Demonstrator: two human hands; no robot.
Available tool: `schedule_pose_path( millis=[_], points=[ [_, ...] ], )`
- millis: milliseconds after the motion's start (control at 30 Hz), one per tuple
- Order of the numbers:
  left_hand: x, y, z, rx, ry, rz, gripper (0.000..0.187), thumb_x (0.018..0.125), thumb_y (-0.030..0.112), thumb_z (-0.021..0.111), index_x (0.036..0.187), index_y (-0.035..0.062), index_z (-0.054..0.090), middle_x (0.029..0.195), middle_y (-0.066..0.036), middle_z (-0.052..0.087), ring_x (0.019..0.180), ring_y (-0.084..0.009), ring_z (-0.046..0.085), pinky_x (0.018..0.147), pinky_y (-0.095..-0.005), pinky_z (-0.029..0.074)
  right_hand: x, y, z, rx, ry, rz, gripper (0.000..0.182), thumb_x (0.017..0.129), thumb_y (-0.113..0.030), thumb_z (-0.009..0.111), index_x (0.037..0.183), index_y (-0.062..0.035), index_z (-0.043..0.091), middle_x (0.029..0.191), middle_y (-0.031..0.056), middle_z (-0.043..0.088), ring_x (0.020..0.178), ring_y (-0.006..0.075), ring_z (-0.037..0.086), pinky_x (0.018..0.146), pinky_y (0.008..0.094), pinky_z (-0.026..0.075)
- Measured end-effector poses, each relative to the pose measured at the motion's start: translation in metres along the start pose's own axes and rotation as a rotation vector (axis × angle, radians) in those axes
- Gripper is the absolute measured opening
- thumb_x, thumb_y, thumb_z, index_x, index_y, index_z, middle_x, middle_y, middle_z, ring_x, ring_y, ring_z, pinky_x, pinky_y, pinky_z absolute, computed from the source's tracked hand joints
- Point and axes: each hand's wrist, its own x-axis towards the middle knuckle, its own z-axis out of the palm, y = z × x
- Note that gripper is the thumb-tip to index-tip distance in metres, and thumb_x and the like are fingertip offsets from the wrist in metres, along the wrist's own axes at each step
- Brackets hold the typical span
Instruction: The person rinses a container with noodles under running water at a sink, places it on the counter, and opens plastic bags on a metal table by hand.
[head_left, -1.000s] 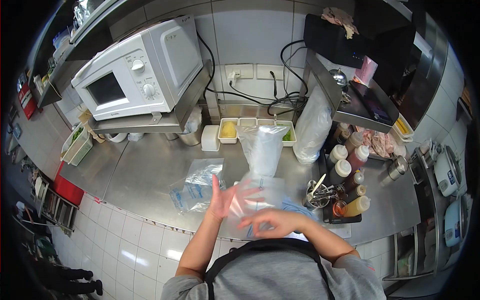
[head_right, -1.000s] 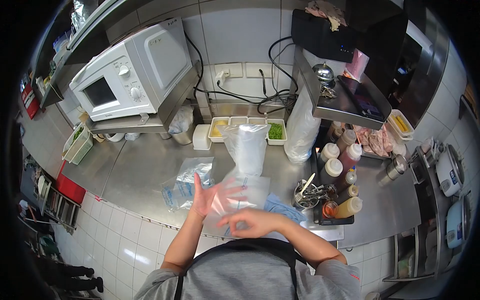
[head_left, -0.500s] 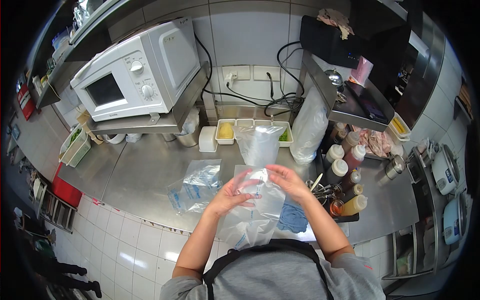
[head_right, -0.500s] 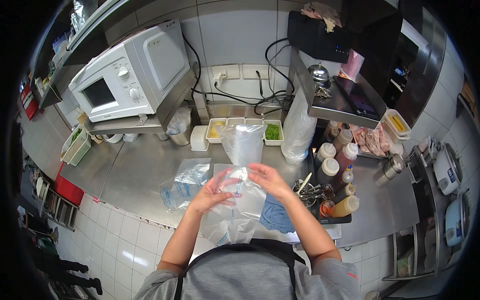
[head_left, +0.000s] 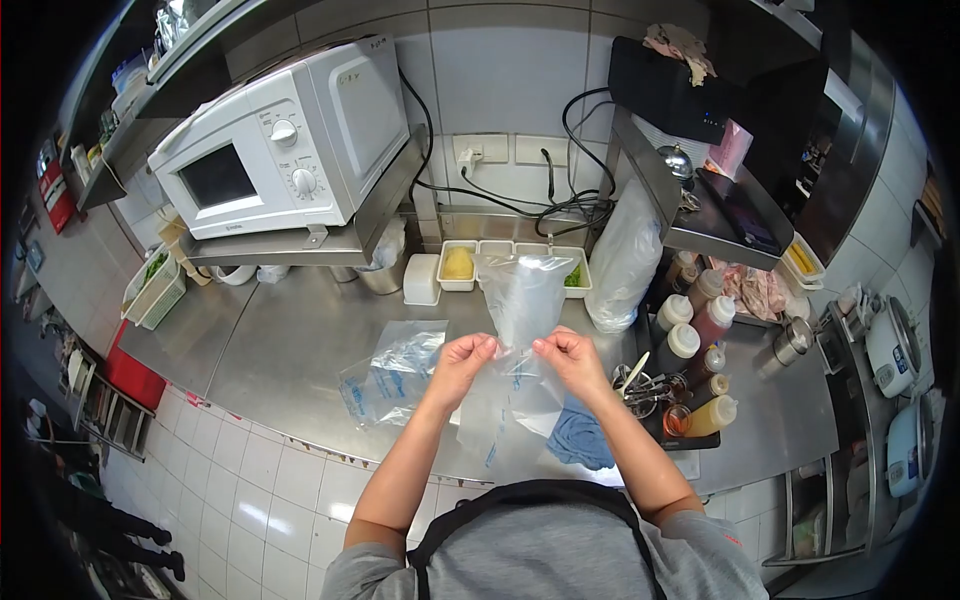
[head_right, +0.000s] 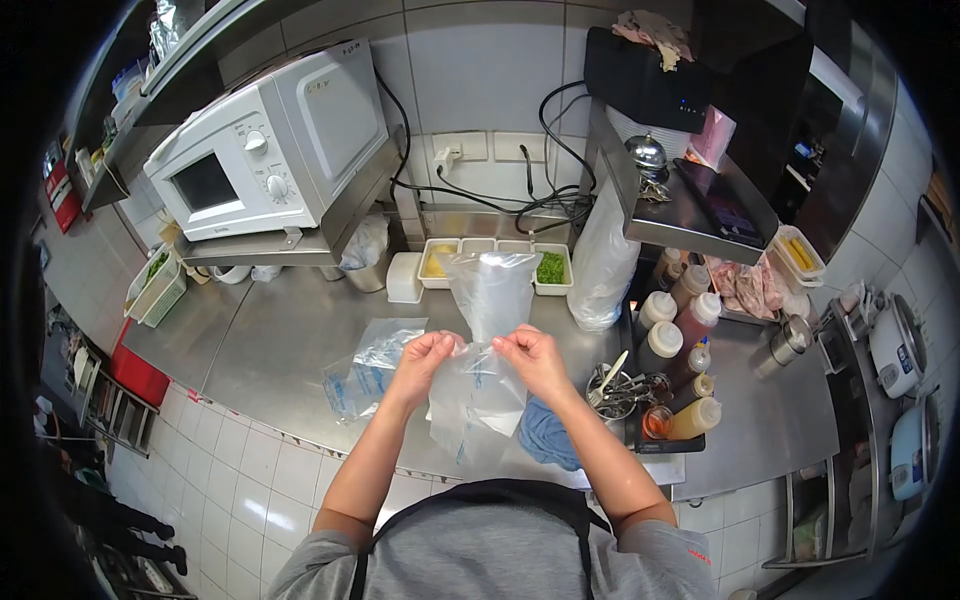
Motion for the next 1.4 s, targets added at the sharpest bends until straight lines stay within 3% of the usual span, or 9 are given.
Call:
schedule_pose_path(
  millis=[267, 467, 667, 767, 933, 1033, 1200, 1300, 1400],
  points=[
    [-0.009, -0.013, 0.008, -0.356, -0.203, -0.073, 0.025, 0.092, 0.024, 0.048, 0.078, 0.0049, 0.058, 0.079, -0.006, 0.06, 0.071, -0.0131, 0.056, 0.073, -0.0273, 0.045, 0.004, -0.009, 0.026, 0.108, 0.235, -0.153, 0.024, 0.086, -0.02, 0.06, 0.072, -0.0014, 0.057, 0.067, -0.0014, 0.046, 0.06, 0.0074, 0.042, 0.057, 0.0217, 0.036],
    [-0.012, -0.019, 0.022, -0.262, -0.114, -0.219, 0.027, 0.095, 0.03, 0.04, 0.086, 0.0063, 0.051, 0.07, -0.004, 0.053, 0.06, -0.012, 0.051, 0.059, -0.0273, 0.047, 0.009, -0.006, 0.019, 1.023, -0.061, 0.387, 0.023, 0.089, -0.027, 0.056, 0.075, -0.0086, 0.054, 0.066, -0.003, 0.049, 0.059, 0.0067, 0.045, 0.054, 0.0201, 0.038],
    [0.008, 0.018, 0.009, -0.439, -0.266, -0.201, 0.03, 0.095, 0.032, 0.037, 0.082, 0.0081, 0.048, 0.065, -0.002, 0.047, 0.061, -0.0142, 0.05, 0.06, -0.0306, 0.046, 0.015, -0.002, -0.012, 0.508, -0.357, 0.346, 0.018, 0.086, -0.023, 0.06, 0.077, -0.0069, 0.058, 0.062, -0.0036, 0.054, 0.049, 0.0057, 0.046, 0.046, 0.0203, 0.035],
    [0.035, 0.021, -0.021, -0.508, -0.455, -0.269, 0.029, 0.095, 0.031, 0.039, 0.083, 0.0063, 0.05, 0.071, -0.003, 0.052, 0.065, -0.0159, 0.054, 0.068, -0.0353, 0.049, 0.039, -0.022, -0.039, 0.414, -0.198, 0.145, 0.012, 0.084, -0.016, 0.063, 0.08, -0.0049, 0.058, 0.066, -0.0034, 0.056, 0.053, 0.0051, 0.049, 0.048, 0.0182, 0.038],
    [0.093, 0.045, -0.005, -0.389, -0.145, -0.126, 0.017, 0.091, 0.023, 0.05, 0.087, 0.0072, 0.054, 0.073, -0.001, 0.057, 0.07, -0.0123, 0.056, 0.068, -0.0329, 0.049, 0.096, -0.045, -0.043, 0.124, 0.11, 0.09, 0.006, 0.082, -0.009, 0.063, 0.081, -0.0045, 0.059, 0.065, -0.0011, 0.058, 0.056, 0.0065, 0.053, 0.051, 0.0191, 0.041],
    [0.104, -0.007, -0.028, -0.014, 0.058, -0.155, 0.015, 0.091, 0.02, 0.05, 0.091, 0.0062, 0.056, 0.076, -0.001, 0.059, 0.071, -0.0112, 0.059, 0.064, -0.0278, 0.051, 0.119, 0.04, -0.033, -0.022, 0.318, -0.111, 0.011, 0.081, -0.01, 0.062, 0.074, -0.0032, 0.057, 0.062, 0.0024, 0.057, 0.05, 0.0109, 0.049, 0.048, 0.0267, 0.04],
    [0.065, -0.113, -0.031, -0.039, 0.27, -0.395, 0.019, 0.091, 0.023, 0.051, 0.087, 0.0073, 0.06, 0.072, -0.001, 0.061, 0.056, -0.0061, 0.054, 0.043, -0.0191, 0.039, 0.07, 0.143, 0.004, -0.372, 0.422, 0.198, 0.016, 0.077, -0.014, 0.056, 0.078, 0.0012, 0.061, 0.063, 0.0167, 0.059, 0.059, 0.0281, 0.057, 0.055, 0.0381, 0.042],
    [0.059, -0.141, -0.023, 0.117, 0.411, -0.404, 0.023, 0.091, 0.024, 0.05, 0.085, 0.0039, 0.059, 0.069, -0.006, 0.061, 0.055, -0.0112, 0.055, 0.046, -0.025, 0.042, 0.06, 0.133, 0.018, -0.392, 0.449, 0.243, 0.021, 0.078, -0.015, 0.055, 0.091, -0.0003, 0.063, 0.081, 0.0196, 0.064, 0.078, 0.034, 0.062, 0.069, 0.0403, 0.046],
    [0.06, -0.159, -0.003, 0.545, 0.642, -0.054, 0.027, 0.091, 0.024, 0.049, 0.08, -0.0002, 0.056, 0.065, -0.013, 0.059, 0.056, -0.023, 0.057, 0.052, -0.0346, 0.043, 0.06, 0.134, 0.025, -0.301, 0.477, 0.355, 0.026, 0.079, -0.016, 0.053, 0.099, -0.0013, 0.062, 0.092, 0.021, 0.064, 0.091, 0.0356, 0.061, 0.077, 0.0408, 0.046]
  ],
)
